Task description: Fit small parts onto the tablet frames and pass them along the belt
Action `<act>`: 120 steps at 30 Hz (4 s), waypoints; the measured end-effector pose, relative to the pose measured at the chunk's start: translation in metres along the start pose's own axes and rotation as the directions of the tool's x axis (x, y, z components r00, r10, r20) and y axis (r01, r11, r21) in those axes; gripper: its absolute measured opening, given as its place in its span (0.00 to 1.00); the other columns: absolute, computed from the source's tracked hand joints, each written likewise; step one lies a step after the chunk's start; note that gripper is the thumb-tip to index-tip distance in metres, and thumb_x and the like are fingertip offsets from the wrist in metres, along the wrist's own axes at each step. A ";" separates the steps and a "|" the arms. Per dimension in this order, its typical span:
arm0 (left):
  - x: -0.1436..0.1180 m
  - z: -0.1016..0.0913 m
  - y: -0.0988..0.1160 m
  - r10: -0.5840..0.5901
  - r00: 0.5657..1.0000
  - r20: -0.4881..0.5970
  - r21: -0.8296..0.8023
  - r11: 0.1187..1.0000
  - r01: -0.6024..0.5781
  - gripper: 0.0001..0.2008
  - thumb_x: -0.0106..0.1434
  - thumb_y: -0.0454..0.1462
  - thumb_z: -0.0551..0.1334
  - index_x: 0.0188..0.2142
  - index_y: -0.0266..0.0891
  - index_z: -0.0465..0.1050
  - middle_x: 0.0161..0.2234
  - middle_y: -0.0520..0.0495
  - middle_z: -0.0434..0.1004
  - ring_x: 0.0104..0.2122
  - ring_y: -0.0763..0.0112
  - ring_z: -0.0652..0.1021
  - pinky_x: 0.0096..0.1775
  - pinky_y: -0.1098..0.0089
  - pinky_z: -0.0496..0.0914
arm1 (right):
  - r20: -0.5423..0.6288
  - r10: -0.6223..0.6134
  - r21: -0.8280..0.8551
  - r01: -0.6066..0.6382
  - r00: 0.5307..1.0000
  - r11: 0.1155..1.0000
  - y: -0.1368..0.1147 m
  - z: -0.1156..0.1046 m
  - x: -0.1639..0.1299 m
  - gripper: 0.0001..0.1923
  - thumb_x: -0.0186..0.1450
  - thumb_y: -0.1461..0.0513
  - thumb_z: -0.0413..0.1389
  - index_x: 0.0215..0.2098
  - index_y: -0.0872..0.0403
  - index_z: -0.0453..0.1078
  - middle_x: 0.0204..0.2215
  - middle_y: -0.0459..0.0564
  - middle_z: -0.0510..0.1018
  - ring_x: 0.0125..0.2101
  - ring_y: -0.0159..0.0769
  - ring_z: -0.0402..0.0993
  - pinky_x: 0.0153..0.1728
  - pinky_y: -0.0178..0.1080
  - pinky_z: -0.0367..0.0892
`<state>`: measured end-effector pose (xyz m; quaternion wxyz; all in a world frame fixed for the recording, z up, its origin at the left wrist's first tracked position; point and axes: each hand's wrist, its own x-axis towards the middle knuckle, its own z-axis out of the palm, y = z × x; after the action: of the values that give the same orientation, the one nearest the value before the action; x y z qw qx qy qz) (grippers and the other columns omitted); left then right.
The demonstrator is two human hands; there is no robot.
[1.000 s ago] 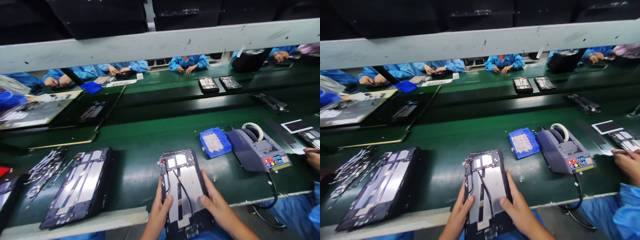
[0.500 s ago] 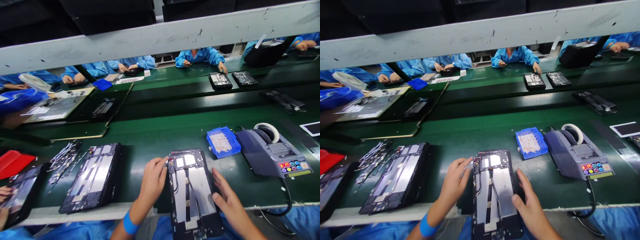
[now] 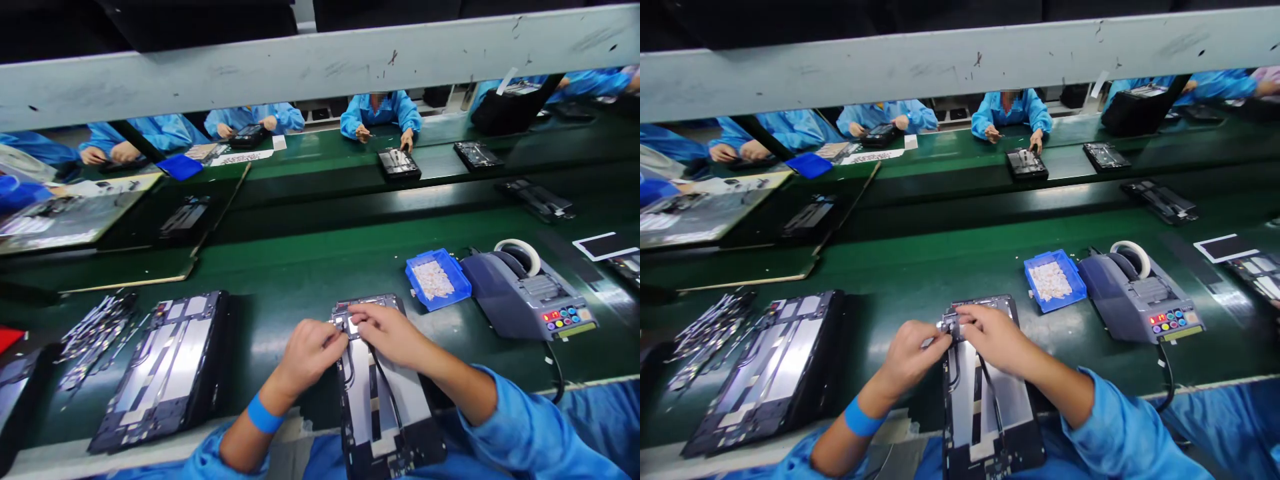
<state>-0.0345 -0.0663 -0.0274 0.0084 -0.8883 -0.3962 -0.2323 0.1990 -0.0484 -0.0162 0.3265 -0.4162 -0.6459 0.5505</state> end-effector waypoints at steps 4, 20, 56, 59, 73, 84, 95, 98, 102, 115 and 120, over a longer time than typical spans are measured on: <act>-0.003 0.010 0.008 -0.171 0.983 -0.073 -0.181 0.971 0.155 0.11 0.68 0.34 0.58 0.36 0.47 0.80 0.35 0.45 0.82 0.36 0.65 0.78 0.39 0.65 0.69 | 0.102 0.083 0.023 -0.086 0.991 0.996 0.005 0.014 0.034 0.07 0.64 0.68 0.56 0.37 0.55 0.77 0.30 0.44 0.82 0.29 0.30 0.76 0.31 0.31 0.68; 0.011 0.020 0.043 -0.841 0.523 0.140 -0.802 0.213 0.558 0.05 0.57 0.37 0.66 0.32 0.39 0.74 0.36 0.46 0.80 0.39 0.65 0.81 0.42 0.67 0.75 | -0.052 -0.159 -0.353 0.131 0.986 0.927 0.000 0.020 0.021 0.09 0.69 0.68 0.55 0.38 0.51 0.77 0.36 0.47 0.83 0.38 0.36 0.78 0.41 0.36 0.68; 0.010 0.024 0.047 -0.879 0.447 0.167 -0.796 0.147 0.587 0.06 0.59 0.39 0.66 0.32 0.40 0.72 0.36 0.46 0.81 0.36 0.66 0.81 0.40 0.68 0.75 | -0.526 -0.234 -0.791 -0.369 0.818 0.487 0.006 -0.090 0.000 0.10 0.69 0.63 0.52 0.31 0.54 0.73 0.28 0.53 0.78 0.29 0.39 0.72 0.31 0.37 0.59; 0.009 0.023 0.045 -0.881 0.448 0.154 -0.801 0.154 0.578 0.07 0.58 0.39 0.66 0.33 0.40 0.72 0.36 0.46 0.80 0.36 0.67 0.80 0.40 0.68 0.75 | -0.531 -0.223 -0.831 -0.451 0.817 0.325 0.007 -0.123 -0.006 0.11 0.70 0.63 0.51 0.35 0.56 0.74 0.32 0.58 0.78 0.32 0.44 0.73 0.32 0.40 0.59; 0.008 0.019 0.051 -0.866 0.458 0.201 -0.814 0.112 0.570 0.06 0.59 0.39 0.66 0.34 0.41 0.71 0.32 0.51 0.77 0.34 0.69 0.79 0.38 0.70 0.73 | -0.059 -0.119 -0.682 0.047 0.991 0.730 -0.003 0.032 0.007 0.05 0.70 0.64 0.58 0.38 0.52 0.77 0.35 0.48 0.83 0.38 0.38 0.79 0.41 0.37 0.66; 0.006 0.028 0.057 -0.901 0.375 0.218 -0.824 0.036 0.565 0.06 0.58 0.38 0.67 0.33 0.40 0.73 0.31 0.51 0.79 0.35 0.68 0.79 0.40 0.69 0.73 | -0.144 -0.147 -0.707 0.002 0.979 0.707 0.002 0.040 0.008 0.05 0.64 0.67 0.58 0.33 0.53 0.76 0.31 0.48 0.83 0.34 0.38 0.78 0.37 0.36 0.64; 0.009 0.030 0.060 -0.911 0.335 0.240 -0.845 -0.026 0.534 0.07 0.56 0.39 0.68 0.32 0.39 0.73 0.31 0.50 0.80 0.34 0.68 0.79 0.39 0.69 0.73 | -0.190 -0.180 -0.673 0.006 0.965 0.740 0.006 0.024 0.007 0.06 0.61 0.69 0.55 0.29 0.53 0.71 0.27 0.47 0.78 0.31 0.36 0.74 0.33 0.35 0.60; 0.010 0.031 0.060 -0.912 0.332 0.239 -0.851 -0.032 0.524 0.08 0.56 0.39 0.69 0.32 0.39 0.73 0.31 0.50 0.80 0.34 0.68 0.79 0.39 0.69 0.73 | -0.159 -0.252 -0.666 0.085 0.955 0.741 0.010 0.022 0.000 0.07 0.64 0.68 0.54 0.31 0.53 0.72 0.28 0.47 0.79 0.32 0.35 0.75 0.35 0.35 0.62; 0.009 0.033 0.061 -0.916 0.340 0.214 -0.851 -0.004 0.525 0.08 0.56 0.40 0.69 0.33 0.39 0.73 0.31 0.50 0.80 0.34 0.67 0.79 0.40 0.68 0.73 | -0.116 -0.270 -0.685 0.120 0.956 0.718 0.011 0.029 -0.004 0.05 0.65 0.67 0.56 0.33 0.52 0.74 0.29 0.47 0.80 0.32 0.36 0.76 0.36 0.35 0.63; 0.010 0.029 0.064 -0.914 0.342 0.218 -0.830 0.010 0.557 0.08 0.56 0.40 0.68 0.32 0.40 0.73 0.31 0.49 0.80 0.34 0.67 0.80 0.39 0.69 0.73 | -0.183 -0.226 -0.631 0.062 0.957 0.773 0.000 0.011 0.004 0.06 0.58 0.69 0.54 0.26 0.52 0.68 0.25 0.45 0.75 0.28 0.33 0.69 0.31 0.35 0.57; 0.008 0.026 0.062 -0.906 0.354 0.231 -0.838 -0.001 0.545 0.07 0.57 0.40 0.67 0.34 0.40 0.74 0.32 0.48 0.81 0.35 0.67 0.81 0.39 0.69 0.74 | -0.566 -0.045 -0.656 -0.416 0.823 0.630 -0.005 -0.093 -0.012 0.10 0.65 0.61 0.53 0.26 0.53 0.71 0.24 0.49 0.76 0.26 0.36 0.69 0.29 0.37 0.54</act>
<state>0.0250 -0.0982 -0.0366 -0.4534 -0.3507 -0.6343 -0.5188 0.2851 -0.0190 0.0064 0.2266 -0.7157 -0.6489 0.1238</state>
